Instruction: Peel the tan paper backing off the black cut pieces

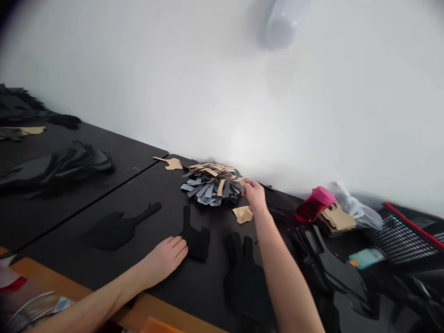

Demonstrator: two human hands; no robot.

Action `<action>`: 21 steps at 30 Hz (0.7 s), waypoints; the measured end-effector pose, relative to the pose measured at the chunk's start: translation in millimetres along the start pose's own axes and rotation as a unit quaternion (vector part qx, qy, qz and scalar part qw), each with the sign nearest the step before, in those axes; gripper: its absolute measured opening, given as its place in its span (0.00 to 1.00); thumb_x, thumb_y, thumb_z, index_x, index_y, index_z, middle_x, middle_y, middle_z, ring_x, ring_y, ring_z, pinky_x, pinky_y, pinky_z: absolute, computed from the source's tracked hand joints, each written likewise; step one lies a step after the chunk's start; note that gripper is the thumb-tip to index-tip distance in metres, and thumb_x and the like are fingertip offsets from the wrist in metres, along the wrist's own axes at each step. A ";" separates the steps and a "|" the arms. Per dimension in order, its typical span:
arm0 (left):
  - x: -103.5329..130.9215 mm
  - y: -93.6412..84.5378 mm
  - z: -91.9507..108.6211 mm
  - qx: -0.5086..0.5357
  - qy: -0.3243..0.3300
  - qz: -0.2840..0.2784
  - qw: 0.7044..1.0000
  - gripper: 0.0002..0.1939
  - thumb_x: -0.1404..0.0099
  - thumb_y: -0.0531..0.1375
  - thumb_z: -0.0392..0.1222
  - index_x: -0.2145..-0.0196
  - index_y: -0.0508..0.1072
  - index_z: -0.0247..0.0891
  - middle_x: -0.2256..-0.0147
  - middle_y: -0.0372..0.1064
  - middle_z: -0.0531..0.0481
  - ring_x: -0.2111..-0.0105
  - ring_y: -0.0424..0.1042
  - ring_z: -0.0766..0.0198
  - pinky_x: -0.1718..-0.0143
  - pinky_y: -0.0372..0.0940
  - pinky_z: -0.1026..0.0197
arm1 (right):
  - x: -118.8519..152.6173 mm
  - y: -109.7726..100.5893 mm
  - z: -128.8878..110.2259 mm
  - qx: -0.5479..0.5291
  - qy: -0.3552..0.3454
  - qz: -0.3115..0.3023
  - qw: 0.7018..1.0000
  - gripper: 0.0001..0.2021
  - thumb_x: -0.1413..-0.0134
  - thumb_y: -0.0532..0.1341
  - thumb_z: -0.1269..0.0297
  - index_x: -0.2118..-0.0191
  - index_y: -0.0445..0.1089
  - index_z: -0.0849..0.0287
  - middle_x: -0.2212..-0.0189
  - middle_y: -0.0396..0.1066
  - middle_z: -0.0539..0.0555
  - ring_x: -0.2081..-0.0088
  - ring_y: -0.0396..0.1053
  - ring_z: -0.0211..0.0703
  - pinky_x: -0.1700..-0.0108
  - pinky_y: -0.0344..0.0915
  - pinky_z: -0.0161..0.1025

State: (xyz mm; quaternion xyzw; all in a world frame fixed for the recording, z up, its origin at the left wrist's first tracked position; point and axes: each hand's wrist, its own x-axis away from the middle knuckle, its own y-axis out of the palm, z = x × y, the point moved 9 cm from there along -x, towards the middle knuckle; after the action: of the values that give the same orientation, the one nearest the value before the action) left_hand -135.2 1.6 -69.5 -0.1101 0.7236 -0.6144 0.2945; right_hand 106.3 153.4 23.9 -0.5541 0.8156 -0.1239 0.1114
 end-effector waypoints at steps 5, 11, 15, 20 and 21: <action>28.4 -17.9 25.7 0.072 -0.006 0.025 0.997 0.05 0.40 0.57 0.32 0.65 0.72 0.34 0.63 0.70 0.44 0.61 0.68 0.53 0.60 0.65 0.53 | 52.8 -51.9 -31.4 -0.091 -0.017 -0.079 0.993 0.13 0.60 0.69 0.60 0.66 0.73 0.60 0.71 0.72 0.50 0.73 0.68 0.37 0.62 0.70 0.38; 3.9 -60.1 -21.6 0.530 -0.215 0.140 0.808 0.25 0.39 0.60 0.42 0.44 0.61 0.43 0.45 0.60 0.42 0.47 0.62 0.54 0.50 0.63 0.54 | 123.2 -12.8 -60.7 -0.076 -0.041 -0.331 0.940 0.10 0.55 0.67 0.63 0.65 0.75 0.62 0.73 0.74 0.53 0.72 0.69 0.36 0.67 0.66 0.31; -20.1 -48.4 -18.7 0.806 -0.250 0.139 0.519 0.28 0.46 0.67 0.37 0.48 0.66 0.40 0.49 0.66 0.43 0.48 0.65 0.54 0.49 0.61 0.56 | 153.5 28.0 -60.1 -0.057 -0.051 -0.459 0.885 0.07 0.51 0.66 0.64 0.66 0.75 0.62 0.73 0.72 0.52 0.72 0.68 0.36 0.67 0.66 0.33; -2.7 -21.8 0.8 0.880 -0.305 0.140 0.337 0.17 0.42 0.64 0.36 0.54 0.69 0.37 0.60 0.73 0.45 0.61 0.73 0.60 0.57 0.67 0.58 | 165.9 39.6 -45.1 -0.250 -0.087 -0.303 0.916 0.15 0.45 0.61 0.56 0.52 0.67 0.51 0.63 0.69 0.51 0.64 0.70 0.40 0.58 0.70 0.45; 3.8 -17.1 3.7 0.883 -0.316 0.145 0.315 0.15 0.41 0.63 0.36 0.55 0.69 0.36 0.61 0.73 0.46 0.63 0.73 0.62 0.58 0.67 0.60 | 174.4 38.3 -41.4 -0.252 -0.123 -0.258 0.925 0.16 0.44 0.60 0.57 0.50 0.65 0.48 0.59 0.67 0.51 0.61 0.70 0.41 0.55 0.69 0.46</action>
State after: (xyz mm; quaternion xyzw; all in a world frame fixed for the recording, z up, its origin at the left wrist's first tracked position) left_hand -139.6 -7.2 -54.6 0.1361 -0.3914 -0.7556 0.5073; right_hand -3.5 7.8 42.8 -0.7661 0.6286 0.1303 0.0314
